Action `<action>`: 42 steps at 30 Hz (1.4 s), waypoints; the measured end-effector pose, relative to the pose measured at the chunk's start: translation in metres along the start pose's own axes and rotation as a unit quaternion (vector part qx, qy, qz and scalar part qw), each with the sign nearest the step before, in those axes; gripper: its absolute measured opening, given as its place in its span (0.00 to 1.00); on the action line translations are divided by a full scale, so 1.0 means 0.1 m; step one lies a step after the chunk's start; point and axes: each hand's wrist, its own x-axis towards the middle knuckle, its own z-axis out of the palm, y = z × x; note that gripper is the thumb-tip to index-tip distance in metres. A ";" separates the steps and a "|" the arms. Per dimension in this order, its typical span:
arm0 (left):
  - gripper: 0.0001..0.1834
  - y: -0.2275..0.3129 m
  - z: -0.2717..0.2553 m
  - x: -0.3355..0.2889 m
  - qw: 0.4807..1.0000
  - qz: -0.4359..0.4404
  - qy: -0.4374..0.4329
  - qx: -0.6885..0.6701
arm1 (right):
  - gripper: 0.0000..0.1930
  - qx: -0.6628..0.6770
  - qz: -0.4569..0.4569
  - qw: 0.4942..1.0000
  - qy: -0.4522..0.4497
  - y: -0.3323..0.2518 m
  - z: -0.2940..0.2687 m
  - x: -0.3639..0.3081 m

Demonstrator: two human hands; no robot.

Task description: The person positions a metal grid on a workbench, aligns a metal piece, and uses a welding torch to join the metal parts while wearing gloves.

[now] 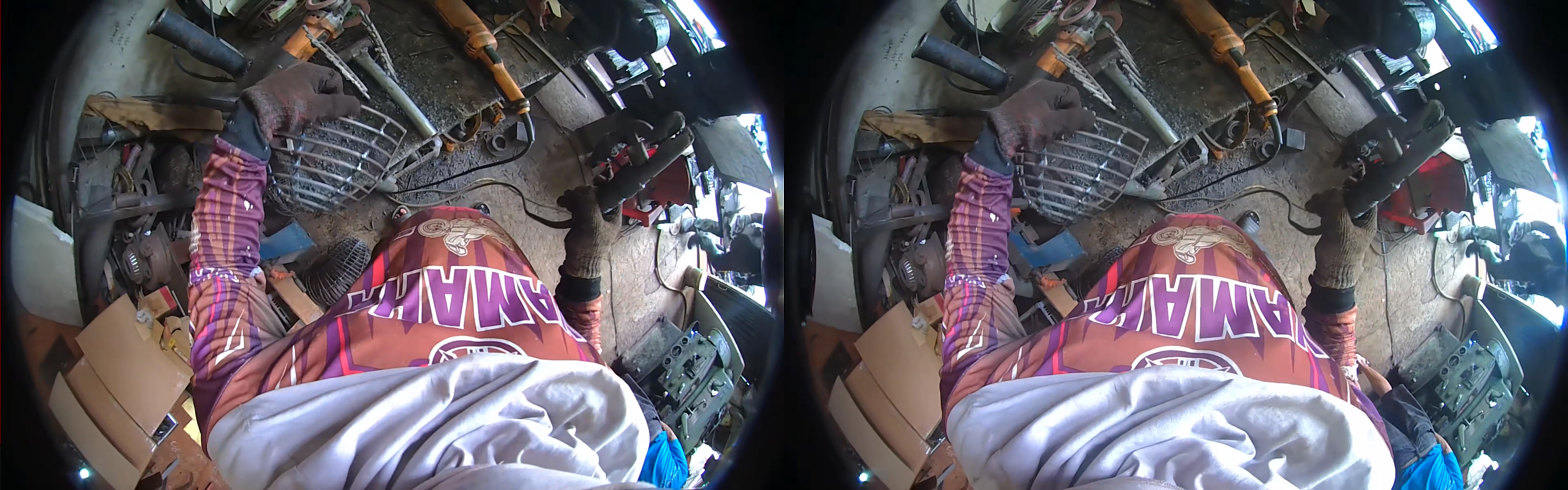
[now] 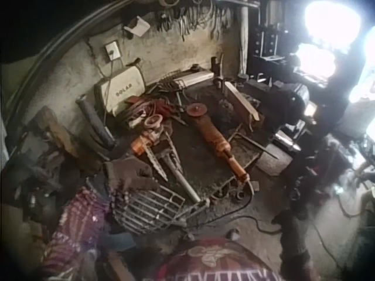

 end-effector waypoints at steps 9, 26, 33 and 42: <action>0.15 0.08 0.07 0.17 0.998 0.034 0.050 0.015 | 0.23 0.016 0.033 0.999 0.000 0.09 -0.20 0.20; 0.12 0.92 1.36 0.62 0.850 0.120 0.046 0.511 | 0.20 0.031 0.029 0.999 0.025 0.13 -0.34 0.20; 0.10 0.75 1.19 0.84 0.837 0.200 -0.019 0.509 | 0.17 0.029 0.032 0.998 0.042 0.14 -0.36 0.15; 0.10 0.68 1.08 0.66 0.859 0.242 0.020 0.450 | 0.18 0.031 0.035 0.996 0.072 0.13 -0.36 0.16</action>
